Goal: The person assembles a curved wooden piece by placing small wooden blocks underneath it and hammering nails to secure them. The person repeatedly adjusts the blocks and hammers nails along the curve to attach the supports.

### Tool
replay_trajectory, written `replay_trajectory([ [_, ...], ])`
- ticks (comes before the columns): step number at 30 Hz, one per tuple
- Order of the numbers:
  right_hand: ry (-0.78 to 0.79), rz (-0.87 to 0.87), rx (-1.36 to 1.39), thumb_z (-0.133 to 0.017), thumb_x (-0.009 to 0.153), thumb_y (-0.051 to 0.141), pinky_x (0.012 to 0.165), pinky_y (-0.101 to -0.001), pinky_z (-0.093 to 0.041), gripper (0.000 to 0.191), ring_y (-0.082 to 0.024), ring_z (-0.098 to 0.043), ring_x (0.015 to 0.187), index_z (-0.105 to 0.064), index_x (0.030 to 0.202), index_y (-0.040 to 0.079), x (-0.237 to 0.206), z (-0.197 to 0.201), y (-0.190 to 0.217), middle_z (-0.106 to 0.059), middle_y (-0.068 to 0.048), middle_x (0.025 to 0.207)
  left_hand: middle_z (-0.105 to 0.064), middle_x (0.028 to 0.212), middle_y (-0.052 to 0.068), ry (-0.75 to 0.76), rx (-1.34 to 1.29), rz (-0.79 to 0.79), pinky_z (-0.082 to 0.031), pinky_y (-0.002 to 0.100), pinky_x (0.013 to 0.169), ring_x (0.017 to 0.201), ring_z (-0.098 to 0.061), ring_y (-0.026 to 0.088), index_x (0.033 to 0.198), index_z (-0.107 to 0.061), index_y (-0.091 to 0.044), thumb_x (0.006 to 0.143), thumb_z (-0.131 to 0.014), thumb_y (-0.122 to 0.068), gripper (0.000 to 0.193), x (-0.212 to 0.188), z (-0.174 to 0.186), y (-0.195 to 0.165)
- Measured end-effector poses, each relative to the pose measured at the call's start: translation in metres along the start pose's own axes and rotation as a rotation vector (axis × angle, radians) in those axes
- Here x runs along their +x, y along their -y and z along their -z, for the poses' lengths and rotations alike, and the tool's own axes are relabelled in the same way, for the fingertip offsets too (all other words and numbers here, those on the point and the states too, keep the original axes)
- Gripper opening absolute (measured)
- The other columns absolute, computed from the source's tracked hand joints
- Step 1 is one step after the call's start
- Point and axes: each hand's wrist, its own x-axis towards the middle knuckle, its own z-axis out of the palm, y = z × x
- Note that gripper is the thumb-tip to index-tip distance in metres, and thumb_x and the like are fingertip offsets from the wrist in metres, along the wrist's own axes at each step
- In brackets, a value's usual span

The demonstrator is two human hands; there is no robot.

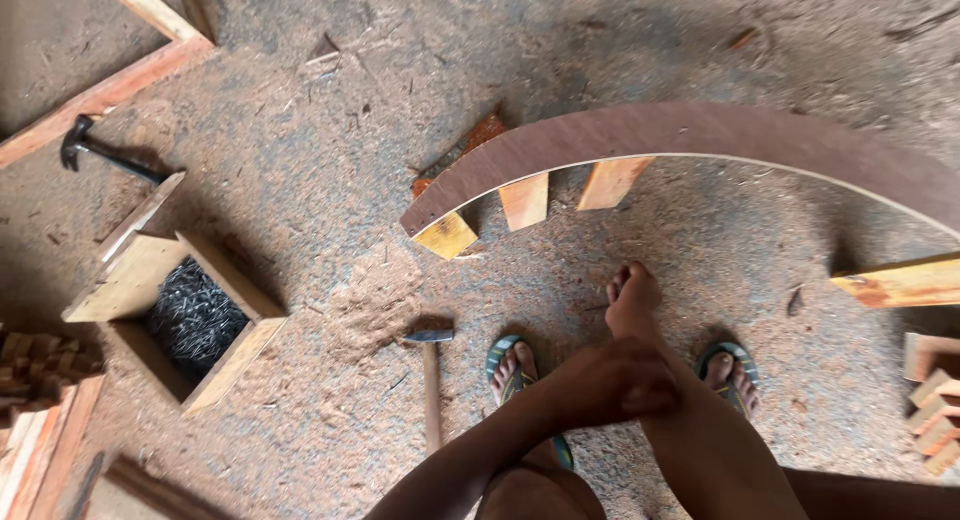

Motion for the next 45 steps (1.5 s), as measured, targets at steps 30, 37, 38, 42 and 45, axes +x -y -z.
replay_trajectory([
  [30, -0.06, 0.663, -0.676, -0.067, 0.106, 0.017, 0.054, -0.0215, -0.039, 0.017, -0.004, -0.047, 0.063, -0.063, 0.101, 0.001, 0.126, 0.0, -0.035, -0.058, 0.001, 0.076, -0.035, 0.156, 0.017, 0.368, 0.8, 0.905, -0.041, 0.054, 0.113, 0.139, -0.041, 0.038, 0.157, -0.022, -0.009, 0.073, -0.086, -0.063, 0.119, -0.006, 0.288, 0.379],
  [37, 0.06, 0.72, -0.519, -0.07, 0.101, 0.018, 0.06, -0.0183, -0.032, 0.018, -0.001, -0.039, 0.071, -0.064, 0.11, 0.004, 0.13, -0.002, -0.031, -0.051, 0.007, 0.082, -0.055, 0.145, 0.012, 0.069, 0.486, 0.924, -0.052, 0.049, 0.106, 0.121, -0.062, 0.029, 0.145, -0.051, -0.016, 0.079, -0.083, -0.039, 0.077, -0.017, 0.298, 0.38],
  [38, 0.106, 0.699, -0.459, -0.07, 0.1, 0.018, 0.061, -0.0175, -0.033, 0.019, -0.001, -0.041, 0.073, -0.063, 0.112, 0.004, 0.127, -0.001, -0.028, -0.052, 0.007, 0.084, -0.063, 0.136, 0.012, -0.007, 0.46, 0.92, -0.055, 0.046, 0.104, 0.12, -0.063, 0.029, 0.138, -0.058, -0.015, 0.08, -0.083, -0.036, 0.066, -0.022, 0.304, 0.379],
  [42, 0.15, 0.749, -0.492, -0.07, 0.098, 0.017, 0.066, -0.0193, -0.047, 0.031, -0.004, -0.057, 0.079, -0.063, 0.125, 0.004, 0.118, -0.001, -0.017, -0.067, 0.002, 0.097, -0.074, 0.117, 0.01, -0.422, 0.071, 0.84, -0.059, 0.033, 0.091, 0.104, -0.072, 0.017, 0.135, -0.059, -0.006, 0.086, -0.079, -0.025, 0.056, -0.036, 0.332, 0.351],
  [45, 0.172, 0.728, -0.401, -0.067, 0.102, 0.015, 0.067, -0.0221, -0.052, 0.032, -0.007, -0.062, 0.078, -0.063, 0.132, 0.004, 0.106, 0.003, -0.012, -0.07, -0.001, 0.095, -0.075, 0.113, 0.01, -0.533, -0.017, 1.058, -0.058, 0.034, 0.078, 0.092, -0.069, 0.017, 0.131, -0.063, -0.006, 0.089, -0.078, -0.024, 0.048, -0.033, 0.36, 0.298],
])
